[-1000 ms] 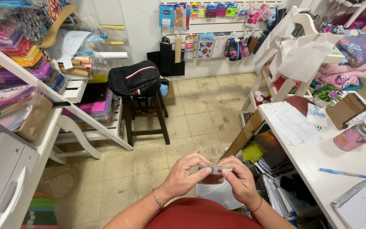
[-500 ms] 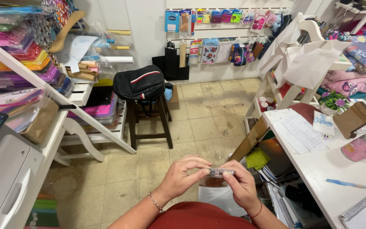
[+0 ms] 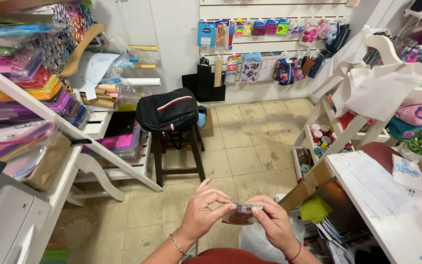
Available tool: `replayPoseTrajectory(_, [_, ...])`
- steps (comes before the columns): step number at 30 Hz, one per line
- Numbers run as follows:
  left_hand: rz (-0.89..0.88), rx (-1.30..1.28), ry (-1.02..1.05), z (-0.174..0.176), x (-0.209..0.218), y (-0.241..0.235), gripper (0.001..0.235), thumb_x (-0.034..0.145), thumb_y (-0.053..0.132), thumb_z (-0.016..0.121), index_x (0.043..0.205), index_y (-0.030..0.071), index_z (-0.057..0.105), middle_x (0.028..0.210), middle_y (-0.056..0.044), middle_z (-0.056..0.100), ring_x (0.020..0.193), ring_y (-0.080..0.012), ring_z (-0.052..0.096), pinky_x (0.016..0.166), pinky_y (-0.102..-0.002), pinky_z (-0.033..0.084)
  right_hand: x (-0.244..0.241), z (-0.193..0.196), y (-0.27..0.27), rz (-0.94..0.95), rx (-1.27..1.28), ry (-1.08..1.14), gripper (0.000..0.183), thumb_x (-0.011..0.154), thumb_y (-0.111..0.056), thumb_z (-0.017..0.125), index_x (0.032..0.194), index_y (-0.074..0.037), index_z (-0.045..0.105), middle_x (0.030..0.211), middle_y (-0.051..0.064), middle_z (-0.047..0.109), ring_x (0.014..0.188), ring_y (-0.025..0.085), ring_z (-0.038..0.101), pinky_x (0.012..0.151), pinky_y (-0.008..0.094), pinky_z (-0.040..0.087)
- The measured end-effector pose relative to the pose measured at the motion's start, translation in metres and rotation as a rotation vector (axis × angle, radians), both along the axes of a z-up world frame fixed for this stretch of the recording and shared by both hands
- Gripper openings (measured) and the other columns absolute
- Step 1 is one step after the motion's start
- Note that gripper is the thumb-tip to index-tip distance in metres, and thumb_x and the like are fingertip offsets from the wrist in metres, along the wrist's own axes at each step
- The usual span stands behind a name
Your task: Unpack a bag of items, organize small stationery products on a desk, and use a printer to scan and copy documents.
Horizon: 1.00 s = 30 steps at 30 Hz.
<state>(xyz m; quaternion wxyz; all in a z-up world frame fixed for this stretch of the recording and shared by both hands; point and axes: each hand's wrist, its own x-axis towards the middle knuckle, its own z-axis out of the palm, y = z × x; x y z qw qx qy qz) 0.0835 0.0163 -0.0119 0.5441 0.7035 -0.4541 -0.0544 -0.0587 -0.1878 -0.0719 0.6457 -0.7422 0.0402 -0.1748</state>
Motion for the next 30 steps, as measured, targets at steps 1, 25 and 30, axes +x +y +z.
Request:
replayPoseTrajectory(1, [-0.002,0.001,-0.005,-0.004,0.013,-0.003,0.01,0.086,0.019,0.08,0.083,0.01,0.078,0.088,-0.001,0.078,0.087,-0.0184,0.073,0.123,-0.055,0.029,0.014,0.0,-0.002,-0.002,0.001,-0.005,0.023,0.097,-0.008,0.06,0.102,0.004,0.078,0.104,0.011,0.074,0.082,0.016,0.061,0.071,0.028,0.049])
replayPoseTrajectory(25, [-0.061,-0.107,0.28,-0.072,0.338,-0.129,0.008,0.084,0.012,0.081,0.085,0.004,0.077,0.09,-0.005,0.081,0.093,-0.0189,0.075,0.117,-0.052,0.039,0.324,0.01,-0.106,-0.126,-0.406,-0.151,0.017,0.097,-0.008,0.061,0.105,0.0,0.074,0.106,0.011,0.076,0.096,0.025,0.072,0.086,0.034,0.056])
replayPoseTrajectory(30, [-0.113,-0.102,0.22,-0.089,0.383,-0.211,0.009,0.085,0.011,0.081,0.085,0.003,0.076,0.086,-0.006,0.081,0.089,-0.0189,0.077,0.115,-0.05,0.044,0.379,-0.011,-0.193,-0.269,-0.51,-0.208,0.016,0.096,-0.011,0.063,0.103,-0.002,0.074,0.106,0.009,0.077,0.093,0.023,0.073,0.083,0.033,0.056])
